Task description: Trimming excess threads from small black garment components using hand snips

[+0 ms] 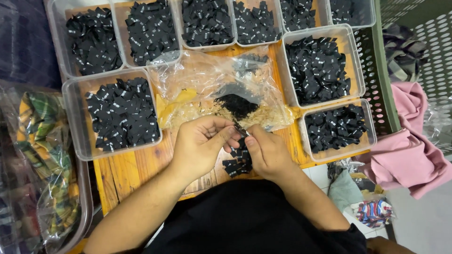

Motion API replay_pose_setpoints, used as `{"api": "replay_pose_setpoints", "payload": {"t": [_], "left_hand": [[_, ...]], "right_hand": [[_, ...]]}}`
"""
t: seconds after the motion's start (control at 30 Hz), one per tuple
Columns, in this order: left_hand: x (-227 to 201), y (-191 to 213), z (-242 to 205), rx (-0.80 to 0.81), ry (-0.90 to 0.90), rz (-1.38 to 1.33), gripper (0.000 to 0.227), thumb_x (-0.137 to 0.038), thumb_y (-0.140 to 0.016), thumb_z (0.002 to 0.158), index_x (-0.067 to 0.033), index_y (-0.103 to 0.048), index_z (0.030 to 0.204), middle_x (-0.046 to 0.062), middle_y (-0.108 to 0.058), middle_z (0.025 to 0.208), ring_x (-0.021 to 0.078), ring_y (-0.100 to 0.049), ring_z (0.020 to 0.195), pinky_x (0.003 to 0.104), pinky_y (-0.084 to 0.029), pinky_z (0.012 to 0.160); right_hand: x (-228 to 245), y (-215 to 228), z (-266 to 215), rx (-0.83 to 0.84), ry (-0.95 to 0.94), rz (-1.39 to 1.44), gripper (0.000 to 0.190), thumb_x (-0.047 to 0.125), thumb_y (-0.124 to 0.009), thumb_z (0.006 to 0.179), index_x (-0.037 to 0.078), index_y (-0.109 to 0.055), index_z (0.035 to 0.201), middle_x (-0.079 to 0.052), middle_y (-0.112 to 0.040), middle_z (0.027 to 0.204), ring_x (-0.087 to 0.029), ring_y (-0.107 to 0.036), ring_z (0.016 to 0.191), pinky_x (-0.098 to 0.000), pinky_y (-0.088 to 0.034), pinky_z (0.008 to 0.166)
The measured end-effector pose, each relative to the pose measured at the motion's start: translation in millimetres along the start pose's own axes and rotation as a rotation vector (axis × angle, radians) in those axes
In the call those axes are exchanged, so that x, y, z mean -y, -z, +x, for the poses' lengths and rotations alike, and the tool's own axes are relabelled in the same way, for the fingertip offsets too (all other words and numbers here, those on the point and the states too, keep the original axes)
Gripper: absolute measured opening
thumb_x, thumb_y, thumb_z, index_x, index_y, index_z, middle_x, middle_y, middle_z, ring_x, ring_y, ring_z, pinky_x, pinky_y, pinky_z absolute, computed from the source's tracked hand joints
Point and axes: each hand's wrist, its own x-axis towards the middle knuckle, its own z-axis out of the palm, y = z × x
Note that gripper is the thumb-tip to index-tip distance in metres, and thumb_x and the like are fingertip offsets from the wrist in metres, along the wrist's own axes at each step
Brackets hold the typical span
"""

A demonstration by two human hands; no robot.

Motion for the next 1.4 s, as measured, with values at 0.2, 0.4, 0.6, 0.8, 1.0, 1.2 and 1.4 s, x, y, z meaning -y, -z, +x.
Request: {"api": "replay_pose_setpoints", "payload": {"t": [0.2,0.4,0.6,0.8,1.0,1.2,1.4], "left_hand": [[-5.0,-1.0,-0.5,0.003,-0.007,0.019,0.012,0.005,-0.066,0.093,0.0123,-0.070,0.101,0.022,-0.076,0.077,0.0188,-0.075,0.064,0.025,-0.064,0.053],[-3.1,0.4,-0.2,0.008,-0.023,0.022,0.011,0.004,-0.067,0.093,0.0118,-0.070,0.101,0.022,-0.076,0.077,0.0191,-0.075,0.065,0.026,-0.064,0.054],[-3.9,0.7,0.4,0.012,-0.020,0.032,0.010,0.004,-0.067,0.093,0.0109,-0.070,0.099,0.021,-0.077,0.077,0.0176,-0.075,0.064,0.025,-0.064,0.054],[2.3,3.0,4.0,0.027,-0.013,0.042,0.008,0.005,-0.066,0.093,0.0103,-0.070,0.097,0.021,-0.076,0.076,0.0182,-0.075,0.063,0.026,-0.064,0.053],[6.8,5.3,9.2,0.033,0.010,0.060,0.008,0.006,-0.065,0.093,0.0098,-0.072,0.095,0.020,-0.076,0.074,0.0182,-0.074,0.060,0.027,-0.065,0.053],[9.8,5.2,12.2,0.037,0.034,0.032,0.007,0.007,-0.065,0.093,0.0094,-0.071,0.095,0.019,-0.075,0.072,0.0178,-0.073,0.059,0.027,-0.065,0.052],[11.0,6.7,15.6,0.039,0.069,0.051,0.006,0.005,-0.067,0.092,0.0093,-0.072,0.093,0.019,-0.075,0.071,0.0180,-0.072,0.055,0.028,-0.065,0.051]], "right_hand": [[3.6,0.8,3.6,-0.020,0.047,-0.005,0.032,0.027,-0.039,0.106,0.012,-0.063,0.090,-0.015,-0.056,0.053,-0.035,-0.064,0.050,-0.0394,-0.053,0.047],[2.3,-1.4,2.7,-0.027,0.064,-0.034,0.031,0.026,-0.041,0.105,0.012,-0.062,0.090,-0.015,-0.057,0.054,-0.036,-0.066,0.052,-0.0409,-0.054,0.048],[-0.2,-5.5,1.7,-0.015,0.033,-0.027,0.032,0.027,-0.040,0.105,0.012,-0.062,0.088,-0.015,-0.056,0.052,-0.035,-0.065,0.049,-0.0395,-0.053,0.046],[-6.1,-9.2,-1.3,-0.013,0.037,-0.056,0.033,0.028,-0.040,0.106,0.013,-0.062,0.086,-0.015,-0.058,0.053,-0.036,-0.066,0.051,-0.0402,-0.053,0.047],[-12.3,-12.0,-3.1,0.005,0.024,-0.092,0.032,0.028,-0.040,0.106,0.014,-0.060,0.087,-0.016,-0.059,0.055,-0.038,-0.067,0.054,-0.0433,-0.053,0.048],[-13.3,-12.7,-3.9,0.004,0.028,-0.110,0.032,0.029,-0.040,0.107,0.014,-0.059,0.086,-0.017,-0.060,0.057,-0.039,-0.068,0.056,-0.0450,-0.054,0.049],[-7.5,-10.4,-1.7,0.007,0.013,-0.108,0.035,0.028,-0.038,0.108,0.014,-0.058,0.084,-0.017,-0.059,0.056,-0.037,-0.067,0.053,-0.0415,-0.052,0.046]]}}
